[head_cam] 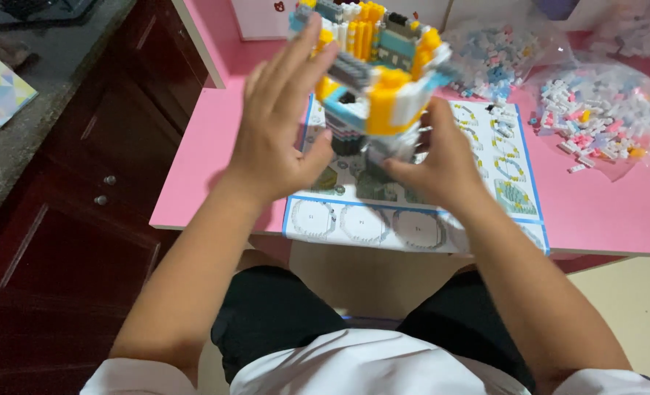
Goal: Assembling a toy robot body using small interlocking plastic blocks while following an instruction manual.
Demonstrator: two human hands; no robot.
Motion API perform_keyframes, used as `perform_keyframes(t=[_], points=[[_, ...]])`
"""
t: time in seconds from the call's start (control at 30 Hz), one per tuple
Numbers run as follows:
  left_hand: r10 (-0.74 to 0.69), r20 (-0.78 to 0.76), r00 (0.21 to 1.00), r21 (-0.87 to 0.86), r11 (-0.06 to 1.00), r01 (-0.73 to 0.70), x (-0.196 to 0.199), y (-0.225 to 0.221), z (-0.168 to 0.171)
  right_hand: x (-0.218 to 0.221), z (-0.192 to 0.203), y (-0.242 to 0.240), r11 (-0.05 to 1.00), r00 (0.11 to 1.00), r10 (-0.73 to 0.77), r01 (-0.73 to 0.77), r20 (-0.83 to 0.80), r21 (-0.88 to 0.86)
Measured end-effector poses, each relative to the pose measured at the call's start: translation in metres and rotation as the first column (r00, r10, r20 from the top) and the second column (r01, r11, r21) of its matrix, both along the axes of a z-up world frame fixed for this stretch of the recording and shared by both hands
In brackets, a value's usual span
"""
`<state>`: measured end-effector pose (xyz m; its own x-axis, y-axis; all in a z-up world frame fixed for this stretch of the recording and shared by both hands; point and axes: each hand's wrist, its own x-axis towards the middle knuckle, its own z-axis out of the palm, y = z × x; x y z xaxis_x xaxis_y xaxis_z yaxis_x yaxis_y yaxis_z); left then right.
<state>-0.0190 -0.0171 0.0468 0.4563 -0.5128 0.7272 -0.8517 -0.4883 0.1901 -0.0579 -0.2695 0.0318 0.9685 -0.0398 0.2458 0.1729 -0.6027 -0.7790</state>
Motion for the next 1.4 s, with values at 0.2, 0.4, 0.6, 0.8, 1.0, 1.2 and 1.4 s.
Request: perform_keyframes(t=[0.2, 0.4, 0.6, 0.8, 1.0, 1.2, 1.4], points=[[0.068, 0.025, 0.997, 0.022, 0.997, -0.069, 0.025, 0.010, 0.001, 0.035, -0.001, -0.060, 0.970, 0.969, 0.241, -0.242, -0.060, -0.002], [0.061, 0.056, 0.997, 0.144, 0.987, -0.068, 0.032, -0.013, 0.002, 0.046, 0.006, -0.079, 0.936, 0.934, 0.350, -0.352, -0.069, -0.025], [0.113, 0.248, 0.962, 0.263, 0.948, -0.179, 0.037, -0.030, 0.007, -0.002, 0.033, -0.080, 0.688, 0.981, 0.002, 0.139, 0.193, -0.712], [-0.001, 0.349, 0.937, 0.227, 0.970, -0.083, 0.044, -0.040, 0.009, 0.021, 0.026, -0.066, 0.637, 0.504, 0.385, 0.460, 0.773, -0.618], [-0.002, 0.361, 0.933, 0.231, 0.969, -0.088, 0.047, -0.039, 0.003, 0.032, 0.023, -0.048, 0.566, 0.632, 0.435, 0.362, 0.642, -0.740], [-0.018, 0.407, 0.913, 0.209, 0.975, -0.074, 0.049, -0.038, 0.000, 0.036, 0.020, -0.047, 0.646, 0.560, 0.447, 0.338, 0.698, -0.685], [-0.047, 0.404, 0.913, 0.199, 0.979, -0.038, 0.050, -0.038, -0.003, 0.036, 0.022, -0.047, 0.677, 0.518, 0.478, 0.298, 0.710, -0.673]])
